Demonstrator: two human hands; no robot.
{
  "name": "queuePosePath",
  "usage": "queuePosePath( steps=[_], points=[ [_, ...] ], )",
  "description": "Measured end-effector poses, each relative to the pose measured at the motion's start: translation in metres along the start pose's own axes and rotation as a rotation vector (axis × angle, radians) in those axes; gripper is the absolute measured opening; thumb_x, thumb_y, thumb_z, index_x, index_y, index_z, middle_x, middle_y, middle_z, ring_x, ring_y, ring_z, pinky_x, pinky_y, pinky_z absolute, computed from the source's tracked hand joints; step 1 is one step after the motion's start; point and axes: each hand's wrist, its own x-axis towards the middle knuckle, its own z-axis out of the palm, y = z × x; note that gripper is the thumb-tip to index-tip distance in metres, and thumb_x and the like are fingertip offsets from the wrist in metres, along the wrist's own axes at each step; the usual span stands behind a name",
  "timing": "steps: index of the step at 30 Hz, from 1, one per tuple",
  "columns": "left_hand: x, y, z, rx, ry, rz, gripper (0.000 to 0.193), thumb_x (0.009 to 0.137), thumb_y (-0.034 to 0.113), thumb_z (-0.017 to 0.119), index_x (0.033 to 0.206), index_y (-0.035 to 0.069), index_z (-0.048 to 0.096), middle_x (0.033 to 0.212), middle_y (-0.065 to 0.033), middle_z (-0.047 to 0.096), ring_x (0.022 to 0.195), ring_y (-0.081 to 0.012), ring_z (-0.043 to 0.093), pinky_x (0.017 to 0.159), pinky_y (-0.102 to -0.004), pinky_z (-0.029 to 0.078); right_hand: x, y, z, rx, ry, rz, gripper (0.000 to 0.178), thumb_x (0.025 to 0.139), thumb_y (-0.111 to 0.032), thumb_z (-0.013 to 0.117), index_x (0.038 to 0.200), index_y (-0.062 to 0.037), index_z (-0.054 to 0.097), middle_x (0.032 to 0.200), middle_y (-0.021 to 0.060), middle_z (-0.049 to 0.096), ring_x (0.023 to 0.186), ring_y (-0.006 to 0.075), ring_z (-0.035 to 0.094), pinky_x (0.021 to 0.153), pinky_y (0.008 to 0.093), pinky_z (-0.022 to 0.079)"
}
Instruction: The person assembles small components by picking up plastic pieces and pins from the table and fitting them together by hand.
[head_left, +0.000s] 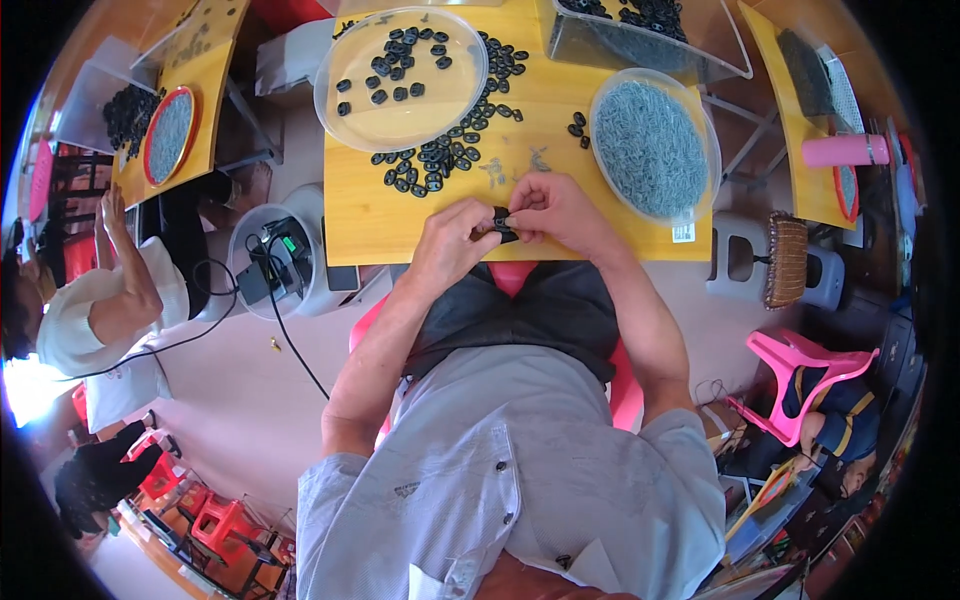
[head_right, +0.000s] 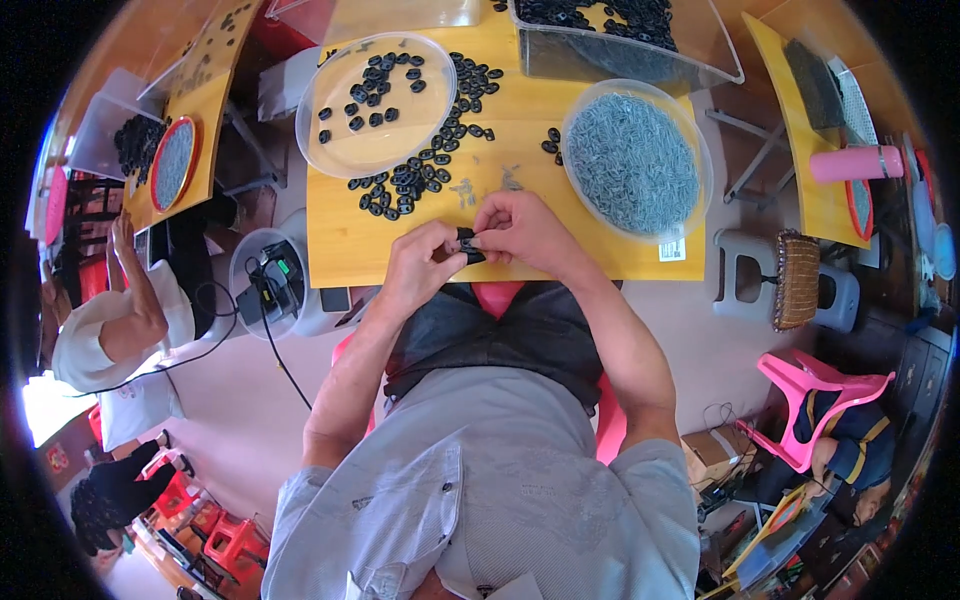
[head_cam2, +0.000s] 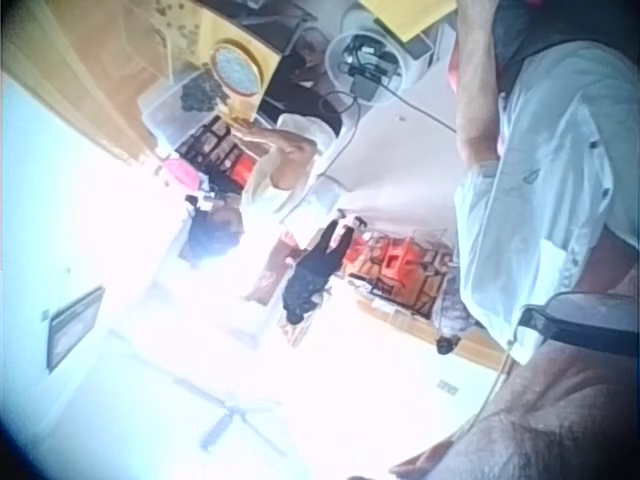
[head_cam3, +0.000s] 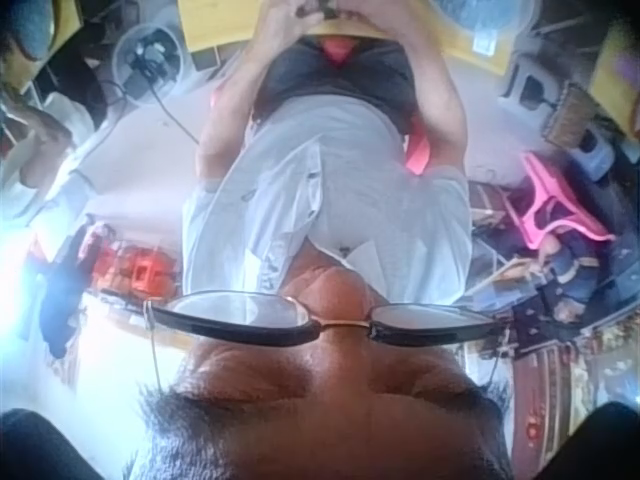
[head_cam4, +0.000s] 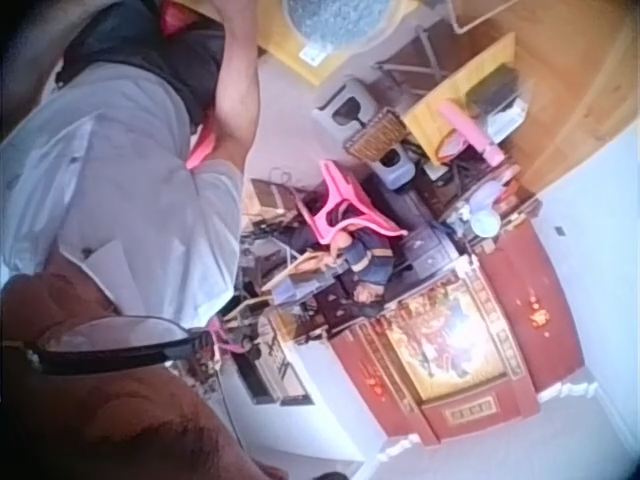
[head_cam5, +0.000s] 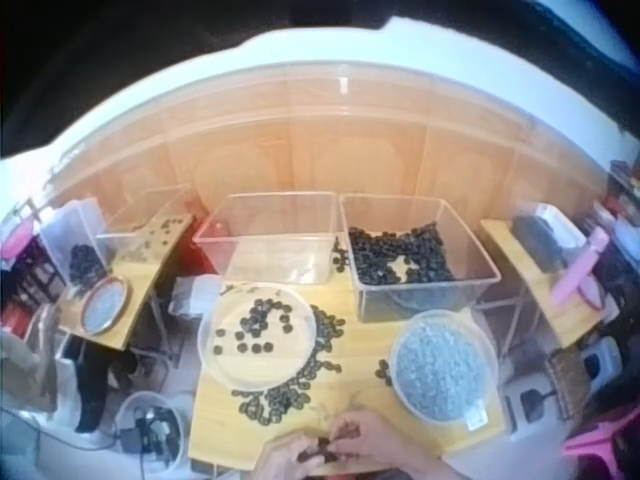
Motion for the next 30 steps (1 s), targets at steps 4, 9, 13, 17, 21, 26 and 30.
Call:
queuePosePath(
  steps=[4,9,13,17,21,26,30],
  points=[
    [-0.004,-0.001,0.003,0.027,-0.002,0.003,0.02,0.071,-0.003,0.073,0.079,0.0,0.054,0.071,-0.0107,0.056,0.063,-0.0262,0.058,0.058,-0.0352,0.047,-0.001,0.007,-0.001,0.029,-0.014,-0.011,0.009,0.084,0.0,0.065,0.088,-0.0027,0.058,0.071,0.0026,0.062,0.06,0.0086,0.062,0.052,0.0206,0.047],
    [-0.004,0.0,0.002,0.054,-0.005,0.038,0.018,0.074,0.001,0.072,0.078,0.0,0.055,0.07,-0.011,0.057,0.062,-0.0271,0.058,0.057,-0.0362,0.046,-0.003,0.008,0.0,0.052,-0.012,-0.018,0.009,0.083,0.001,0.065,0.088,-0.0017,0.058,0.07,0.0029,0.062,0.059,0.009,0.062,0.052,0.0214,0.048],
    [-0.001,-0.001,0.001,0.071,-0.014,0.043,0.017,0.075,0.002,0.072,0.078,0.0,0.055,0.07,-0.0116,0.057,0.063,-0.0278,0.059,0.057,-0.037,0.046,-0.001,0.007,0.001,0.066,0.017,-0.022,0.008,0.081,0.002,0.065,0.086,-0.0001,0.058,0.07,0.0045,0.062,0.058,0.011,0.062,0.051,0.0232,0.048],
    [0.0,-0.002,-0.001,0.101,-0.007,0.057,0.016,0.075,0.002,0.071,0.078,0.001,0.056,0.07,-0.0124,0.056,0.063,-0.0293,0.058,0.057,-0.0381,0.046,0.0,0.005,0.002,0.073,0.018,-0.022,0.008,0.081,0.003,0.064,0.086,0.0002,0.058,0.07,0.005,0.062,0.058,0.0113,0.062,0.052,0.0235,0.049],
    [0.003,-0.001,-0.004,0.142,0.023,0.091,0.016,0.074,0.002,0.072,0.079,0.001,0.056,0.071,-0.0133,0.055,0.065,-0.032,0.058,0.058,-0.04,0.046,0.003,0.002,0.0,0.025,0.004,-0.073,0.009,0.084,0.002,0.066,0.089,-0.0002,0.059,0.07,0.0034,0.063,0.059,0.0096,0.062,0.053,0.0221,0.049],
    [-0.007,-0.004,0.0,0.161,0.028,0.137,0.017,0.074,0.004,0.073,0.083,0.002,0.059,0.073,-0.0139,0.057,0.069,-0.0333,0.06,0.061,-0.0411,0.048,-0.003,0.006,0.006,-0.024,0.02,-0.045,0.009,0.084,0.002,0.066,0.089,-0.0006,0.06,0.071,0.0036,0.063,0.06,0.0099,0.062,0.054,0.0227,0.049],
    [-0.005,0.005,0.003,0.031,0.056,0.006,0.022,0.073,0.004,0.073,0.09,0.002,0.059,0.073,-0.0127,0.059,0.068,-0.0307,0.062,0.061,-0.0391,0.049,-0.003,-0.007,0.0,-0.01,0.047,0.001,0.008,0.084,0.002,0.065,0.09,-0.0013,0.061,0.072,0.0036,0.063,0.062,0.0107,0.063,0.055,0.0237,0.05]
  ],
)
